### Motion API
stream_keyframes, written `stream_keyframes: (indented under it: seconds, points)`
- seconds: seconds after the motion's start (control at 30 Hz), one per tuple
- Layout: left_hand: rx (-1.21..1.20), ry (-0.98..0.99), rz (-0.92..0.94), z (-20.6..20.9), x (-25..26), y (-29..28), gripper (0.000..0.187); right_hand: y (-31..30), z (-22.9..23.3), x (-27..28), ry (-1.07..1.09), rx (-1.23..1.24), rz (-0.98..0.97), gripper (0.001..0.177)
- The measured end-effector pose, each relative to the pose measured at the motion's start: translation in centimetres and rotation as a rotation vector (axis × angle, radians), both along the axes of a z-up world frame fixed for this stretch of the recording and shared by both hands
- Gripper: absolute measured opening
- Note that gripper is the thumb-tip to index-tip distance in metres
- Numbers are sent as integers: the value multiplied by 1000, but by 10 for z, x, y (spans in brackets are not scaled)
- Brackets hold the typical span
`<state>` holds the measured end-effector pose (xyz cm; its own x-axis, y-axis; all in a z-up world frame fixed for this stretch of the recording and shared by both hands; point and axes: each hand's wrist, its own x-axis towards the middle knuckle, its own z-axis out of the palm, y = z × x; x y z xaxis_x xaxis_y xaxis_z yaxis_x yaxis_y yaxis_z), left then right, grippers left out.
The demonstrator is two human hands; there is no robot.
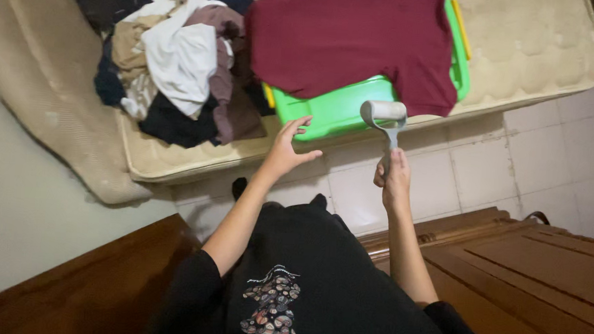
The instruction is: The person lays a maroon shirt on a green plastic lid and uses a lint roller to remove lint from the fabric. They roll the tool across the shirt's surface, then fold the shirt and continue rolling the lint roller over the folded garment.
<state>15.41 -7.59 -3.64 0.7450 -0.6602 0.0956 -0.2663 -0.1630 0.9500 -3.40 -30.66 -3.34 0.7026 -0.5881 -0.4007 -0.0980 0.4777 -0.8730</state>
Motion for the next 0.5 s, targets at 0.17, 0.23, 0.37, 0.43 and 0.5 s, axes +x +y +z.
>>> stream_keyframes:
  seconds: [0.17,0.23,0.37,0.43,0.5]
  points:
    - [-14,-13,-25,9,-32,-55,80,-58,-18,-50,47,-33,-51,30]
    - [-19,-10,-20,14,-41,-74,76,-76,-22,-58,41,-36,-62,30]
    - [50,-86,18,21,-54,-95,69,-108,-22,-57,45,-59,-45,26]
    - [188,-253,88,24,-52,-109,75,-120,-20,-50,50,-70,-28,24]
    - [276,-374,137,27,-48,-122,81,-131,-16,-43,54,-73,16,23]
